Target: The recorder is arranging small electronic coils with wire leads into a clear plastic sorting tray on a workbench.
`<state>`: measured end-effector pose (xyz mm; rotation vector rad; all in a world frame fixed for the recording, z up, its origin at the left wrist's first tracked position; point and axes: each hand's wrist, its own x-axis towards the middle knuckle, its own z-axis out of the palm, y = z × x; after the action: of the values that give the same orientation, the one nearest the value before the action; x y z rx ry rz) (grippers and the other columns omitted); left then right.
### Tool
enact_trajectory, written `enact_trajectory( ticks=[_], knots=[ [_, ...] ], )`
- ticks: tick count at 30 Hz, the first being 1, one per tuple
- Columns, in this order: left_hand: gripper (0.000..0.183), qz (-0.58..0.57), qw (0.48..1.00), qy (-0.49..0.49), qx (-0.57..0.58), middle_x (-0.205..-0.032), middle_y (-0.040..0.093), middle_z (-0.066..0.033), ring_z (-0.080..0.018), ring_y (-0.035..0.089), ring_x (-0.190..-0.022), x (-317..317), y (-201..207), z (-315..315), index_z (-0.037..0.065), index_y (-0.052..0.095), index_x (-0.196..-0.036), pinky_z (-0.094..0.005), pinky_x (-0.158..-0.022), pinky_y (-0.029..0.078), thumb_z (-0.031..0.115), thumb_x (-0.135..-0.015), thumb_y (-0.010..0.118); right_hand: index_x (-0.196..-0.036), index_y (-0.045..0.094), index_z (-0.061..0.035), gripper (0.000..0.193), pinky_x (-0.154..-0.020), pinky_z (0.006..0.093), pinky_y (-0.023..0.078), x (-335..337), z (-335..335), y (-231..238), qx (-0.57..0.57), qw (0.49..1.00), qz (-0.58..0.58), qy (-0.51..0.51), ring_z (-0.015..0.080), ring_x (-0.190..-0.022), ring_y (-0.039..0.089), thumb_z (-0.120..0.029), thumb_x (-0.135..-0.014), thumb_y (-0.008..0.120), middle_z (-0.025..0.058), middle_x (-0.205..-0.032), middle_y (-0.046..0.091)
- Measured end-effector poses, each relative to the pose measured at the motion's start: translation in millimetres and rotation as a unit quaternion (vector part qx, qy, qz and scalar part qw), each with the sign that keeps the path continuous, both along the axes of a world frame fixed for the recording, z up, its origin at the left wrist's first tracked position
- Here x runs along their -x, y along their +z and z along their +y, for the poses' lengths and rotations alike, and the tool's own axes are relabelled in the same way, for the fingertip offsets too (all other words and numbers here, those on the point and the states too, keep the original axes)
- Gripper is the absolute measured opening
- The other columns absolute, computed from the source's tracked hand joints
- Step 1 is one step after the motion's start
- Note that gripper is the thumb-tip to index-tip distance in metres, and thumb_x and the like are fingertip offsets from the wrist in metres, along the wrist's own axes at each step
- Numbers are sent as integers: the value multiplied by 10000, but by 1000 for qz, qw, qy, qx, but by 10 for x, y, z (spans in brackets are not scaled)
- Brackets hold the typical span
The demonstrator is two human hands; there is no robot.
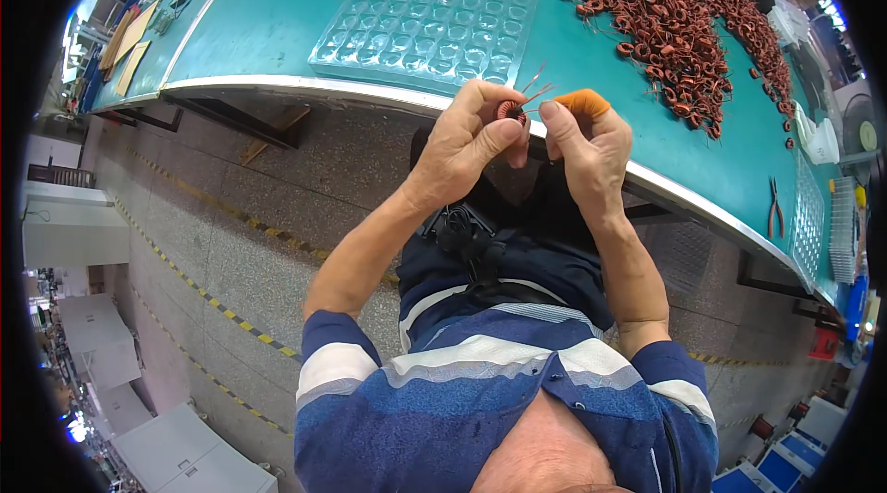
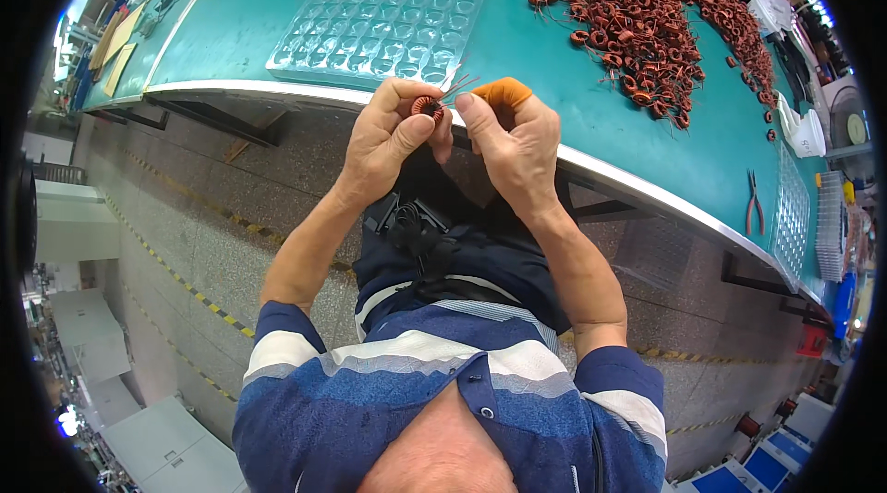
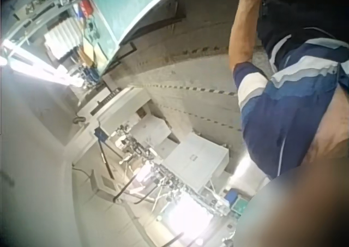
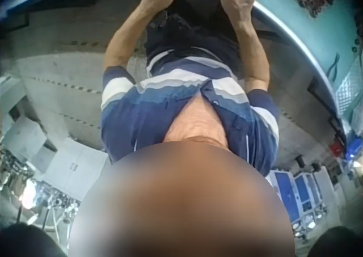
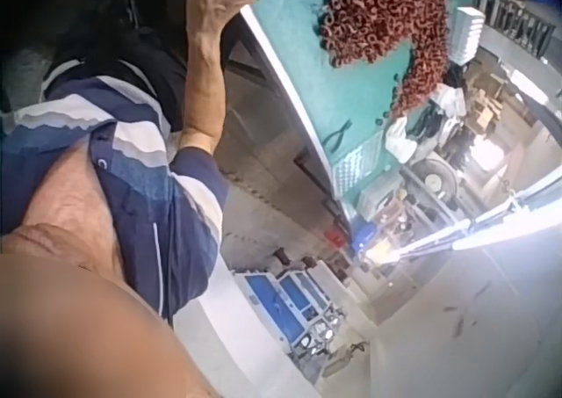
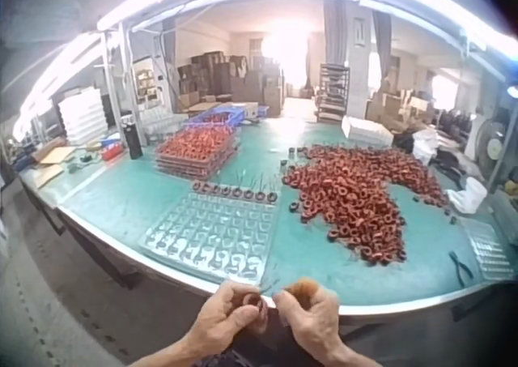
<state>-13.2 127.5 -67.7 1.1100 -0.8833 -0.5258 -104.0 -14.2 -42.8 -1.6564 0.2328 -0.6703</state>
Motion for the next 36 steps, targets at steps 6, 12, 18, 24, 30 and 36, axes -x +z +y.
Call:
enact_trajectory(
  ticks=[6, 12, 18, 24, 30, 36],
  knots=[
    [228, -135, 983, 60, -108, -788, 563, -61, -132, 567, -684, 22, 13, -41, 7, 433, -1164, -278, -639, 470, 115, -978, 506, -892, 679, 22, 144, -564, 235, 470, 3, -50, -31, 125, 991, -39, -15, 91, -616, 597, -120, -872, 697, 50, -726, 666],
    [191, -21, 999, 34, -5, -824, 559, -60, -124, 556, -716, 78, -117, -74, 18, 434, -1148, -265, -669, 472, 109, -987, 483, -900, 680, 24, 148, -575, 229, 482, -59, -89, -11, 65, 997, -11, 49, 102, -627, 631, -123, -884, 681, 39, -714, 676],
    [157, 60, 998, 12, 6, -834, 545, -49, -108, 534, -715, 120, -152, -104, 24, 438, -1120, -250, -673, 466, 112, -994, 469, -910, 669, 47, 178, -553, 232, 475, -8, 1, -7, -25, 997, -18, 69, 101, -606, 629, -130, -899, 665, 49, -679, 661],
    [157, 32, 998, 50, -26, -808, 534, -51, -113, 528, -696, 112, -265, -133, 31, 424, -1104, -245, -639, 452, 138, -1001, 474, -892, 677, 49, 125, -562, 231, 473, -38, -21, -105, 98, 995, -13, 18, 89, -628, 622, -74, -866, 681, 64, -694, 670],
    [247, 99, 995, 19, 23, -789, 511, -59, -123, 523, -683, 95, -188, -173, 34, 323, -1190, -250, -638, 453, 136, -1008, 455, -1133, 590, 17, 335, -551, 188, 441, 25, -184, -301, -91, 993, -77, -17, 58, -612, 543, -153, -873, 716, 30, -804, 607],
    [145, 94, 995, 34, -13, -722, 509, -24, -89, 498, -622, 145, -209, -199, 15, 468, -1056, -233, -575, 427, 152, -1008, 460, -1047, 637, 19, 287, -569, 191, 442, -30, -103, -313, -134, 988, -13, 69, 59, -623, 544, -208, -887, 705, 10, -748, 607]
  ],
)
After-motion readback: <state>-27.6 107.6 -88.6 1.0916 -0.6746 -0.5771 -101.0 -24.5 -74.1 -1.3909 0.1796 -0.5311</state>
